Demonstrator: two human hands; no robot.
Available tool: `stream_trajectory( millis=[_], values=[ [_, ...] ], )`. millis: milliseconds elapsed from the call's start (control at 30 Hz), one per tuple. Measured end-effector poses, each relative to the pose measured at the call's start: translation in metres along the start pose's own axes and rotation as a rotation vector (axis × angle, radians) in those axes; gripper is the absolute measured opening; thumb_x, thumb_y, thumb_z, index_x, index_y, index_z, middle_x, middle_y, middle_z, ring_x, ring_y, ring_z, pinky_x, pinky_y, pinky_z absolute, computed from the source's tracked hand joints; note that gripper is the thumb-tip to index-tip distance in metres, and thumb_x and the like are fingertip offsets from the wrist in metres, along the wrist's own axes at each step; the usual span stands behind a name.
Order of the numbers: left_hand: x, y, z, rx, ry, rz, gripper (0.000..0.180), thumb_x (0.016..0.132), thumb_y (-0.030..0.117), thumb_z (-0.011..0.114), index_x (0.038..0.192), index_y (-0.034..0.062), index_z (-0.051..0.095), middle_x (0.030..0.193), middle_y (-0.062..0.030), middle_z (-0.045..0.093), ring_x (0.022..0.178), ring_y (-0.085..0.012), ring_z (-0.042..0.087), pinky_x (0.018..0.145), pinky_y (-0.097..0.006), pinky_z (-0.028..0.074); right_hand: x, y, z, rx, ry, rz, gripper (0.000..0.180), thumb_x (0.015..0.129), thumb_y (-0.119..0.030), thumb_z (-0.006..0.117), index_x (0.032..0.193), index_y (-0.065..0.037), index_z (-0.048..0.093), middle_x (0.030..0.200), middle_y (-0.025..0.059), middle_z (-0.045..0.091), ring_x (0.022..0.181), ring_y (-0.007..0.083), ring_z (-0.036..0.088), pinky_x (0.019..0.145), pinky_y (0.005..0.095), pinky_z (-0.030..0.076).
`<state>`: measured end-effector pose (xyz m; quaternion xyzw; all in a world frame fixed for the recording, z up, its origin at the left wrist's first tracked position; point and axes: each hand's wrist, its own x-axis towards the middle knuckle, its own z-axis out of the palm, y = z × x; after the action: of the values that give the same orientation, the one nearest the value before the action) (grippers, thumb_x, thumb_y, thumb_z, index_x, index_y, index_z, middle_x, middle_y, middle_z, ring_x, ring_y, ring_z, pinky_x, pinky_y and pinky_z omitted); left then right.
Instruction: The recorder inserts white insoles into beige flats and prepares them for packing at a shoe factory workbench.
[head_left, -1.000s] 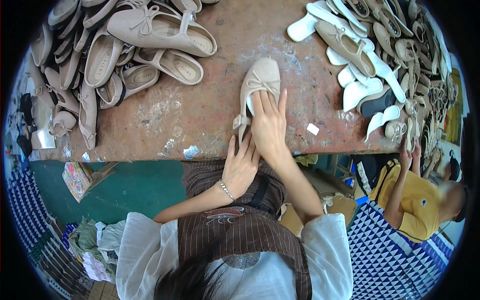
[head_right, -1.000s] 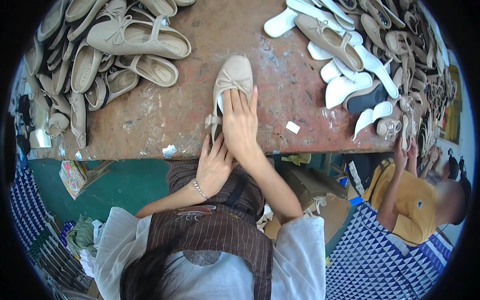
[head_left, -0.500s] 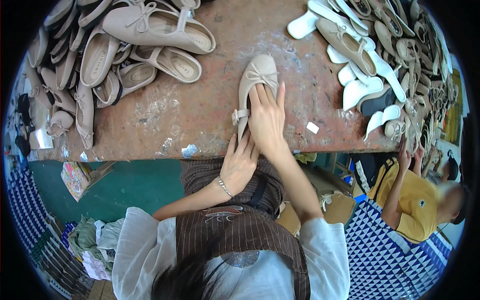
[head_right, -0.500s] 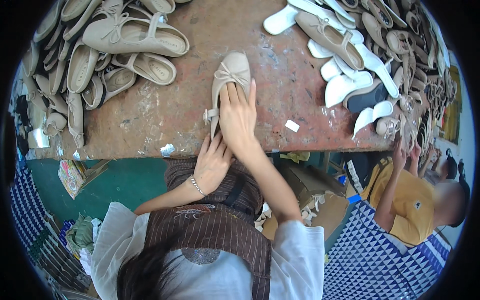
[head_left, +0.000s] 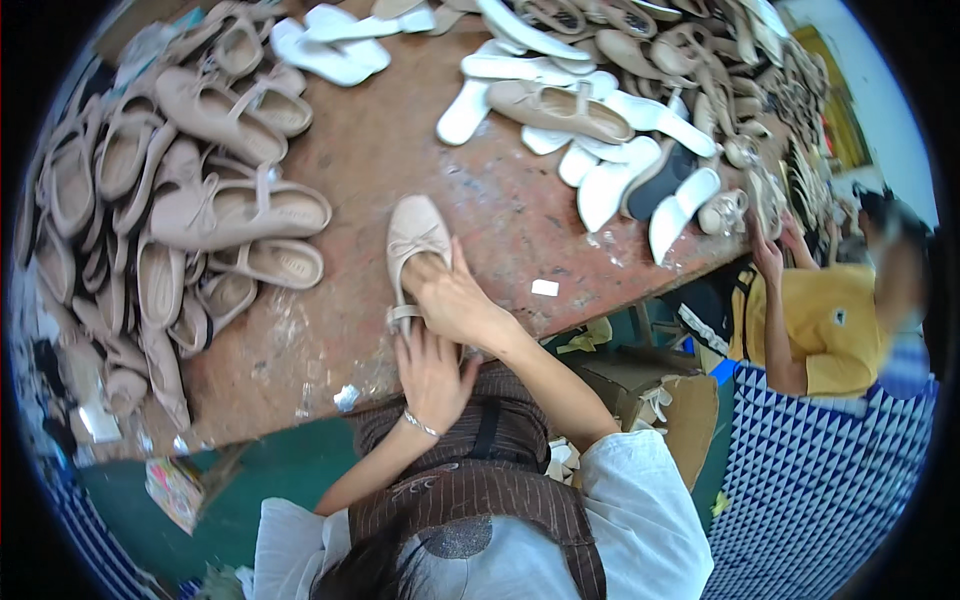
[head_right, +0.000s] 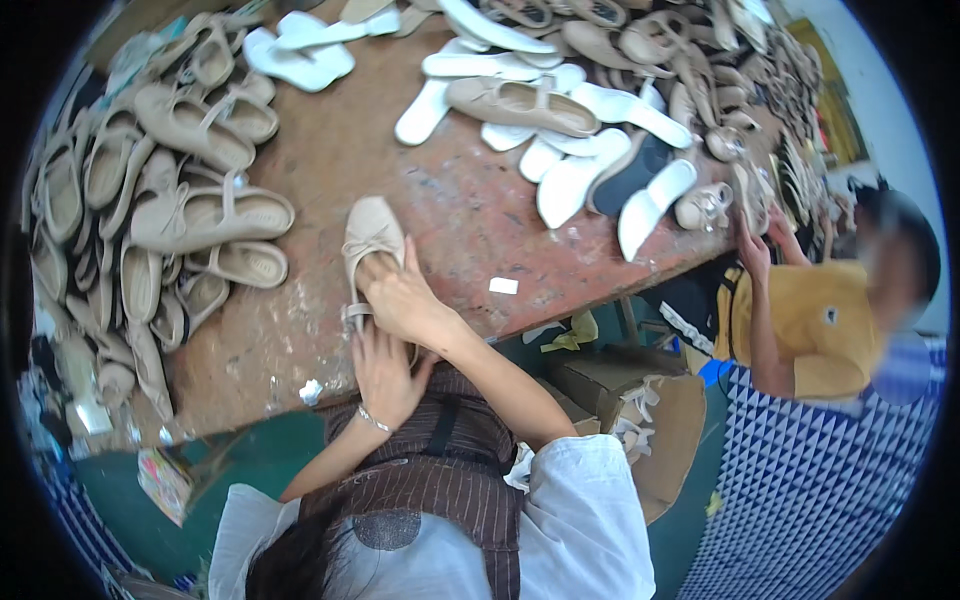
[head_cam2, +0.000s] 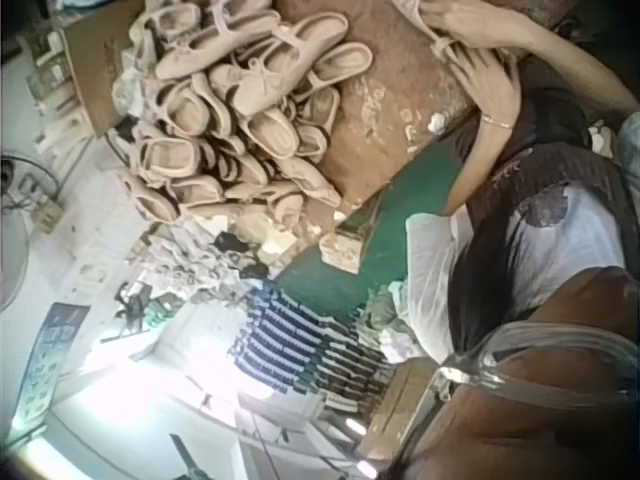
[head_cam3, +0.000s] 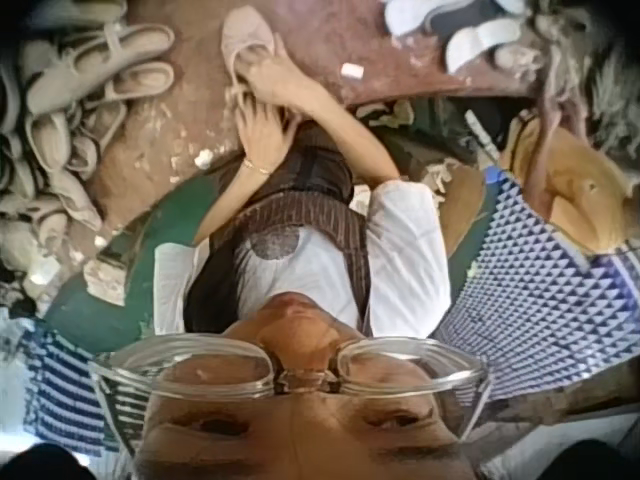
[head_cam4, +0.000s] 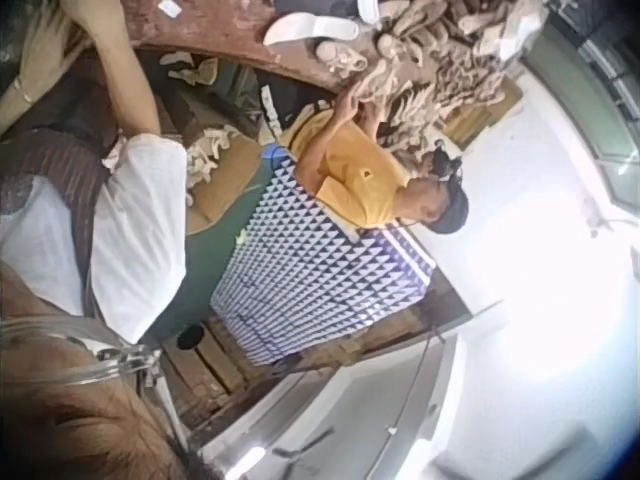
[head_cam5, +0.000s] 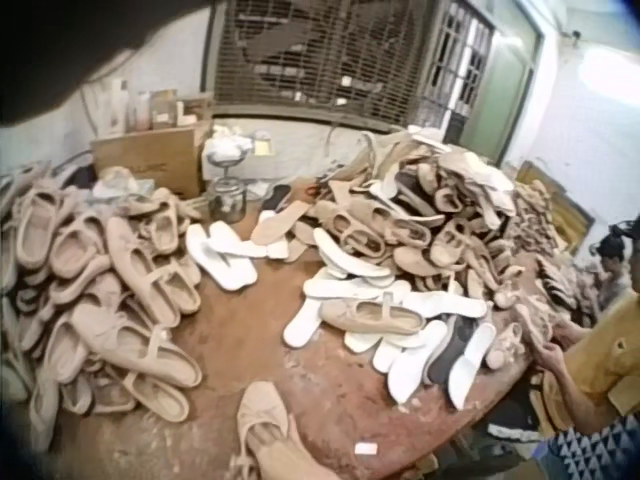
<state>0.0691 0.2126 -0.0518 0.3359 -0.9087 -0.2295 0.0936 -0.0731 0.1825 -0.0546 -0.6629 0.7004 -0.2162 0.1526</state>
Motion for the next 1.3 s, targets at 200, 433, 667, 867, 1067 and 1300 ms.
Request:
stream_trajectory(
  millis=[200,433,667,867,1067,1300],
  values=[
    [0.073,-0.021,-0.019,-0.183,0.080,0.015,0.023,0.072,0.008,0.064,0.091,-0.0014,0.056,0.132,-0.0220,0.049,0.120,-0.0436,0.044,0.090,-0.050,0.041,-0.039,0.096,-0.089,0.209,0.621,0.602,0.032,0.080,0.002,0.056,0.108,0.000,0.073,0.090,0.0198,0.072,0.076,0.0220,0.071,0.069,0.0365,0.055],
    [0.105,-0.039,-0.046,-0.510,0.264,-0.042,0.014,0.082,0.003,0.060,0.085,0.0000,0.047,0.072,-0.0097,0.040,0.066,-0.0225,0.042,0.062,-0.035,0.039,0.038,0.240,-0.136,-0.584,0.668,0.694,0.018,0.074,-0.006,0.065,0.089,-0.009,0.074,0.101,0.0158,0.070,0.109,0.0313,0.061,0.107,0.0547,0.034],
    [0.122,-0.016,-0.018,-0.581,0.453,-0.022,0.036,0.094,0.010,0.055,0.126,-0.0054,0.047,0.113,-0.0181,0.055,0.109,-0.0314,0.057,0.098,-0.038,0.042,-0.010,0.098,-0.103,0.081,0.575,0.017,0.019,0.071,0.000,0.065,0.087,-0.005,0.072,0.084,0.0127,0.068,0.084,0.0307,0.067,0.079,0.0415,0.054],
    [0.150,-0.002,0.003,-0.033,0.074,-0.233,0.061,0.086,0.045,0.068,0.138,0.0177,0.054,0.126,-0.0156,0.059,0.125,-0.0339,0.048,0.100,-0.065,0.029,-0.062,0.196,-0.142,-0.172,1.092,0.807,0.026,0.086,-0.007,0.062,0.110,0.003,0.065,0.104,0.0220,0.062,0.098,0.0367,0.061,0.086,0.0455,0.048],
    [0.155,-0.012,0.008,0.031,0.207,-0.296,0.048,0.073,-0.002,0.058,0.118,0.0131,0.068,0.107,-0.0106,0.069,0.105,-0.0291,0.063,0.092,-0.048,0.042,-0.061,0.245,-0.138,-0.246,0.840,1.103,0.078,0.080,-0.022,0.075,0.143,0.006,0.038,0.145,0.0343,0.033,0.126,0.0484,0.040,0.103,0.0494,0.041],
    [0.129,-0.086,-0.111,-0.537,0.522,0.026,0.050,0.079,-0.011,0.047,0.125,-0.0046,0.064,0.122,-0.0189,0.067,0.118,-0.0243,0.061,0.106,-0.036,0.043,-0.078,0.252,-0.143,0.031,0.995,1.104,0.087,0.075,-0.020,0.074,0.148,0.002,0.032,0.150,0.0325,0.031,0.129,0.0479,0.043,0.110,0.0457,0.036]
  ],
)
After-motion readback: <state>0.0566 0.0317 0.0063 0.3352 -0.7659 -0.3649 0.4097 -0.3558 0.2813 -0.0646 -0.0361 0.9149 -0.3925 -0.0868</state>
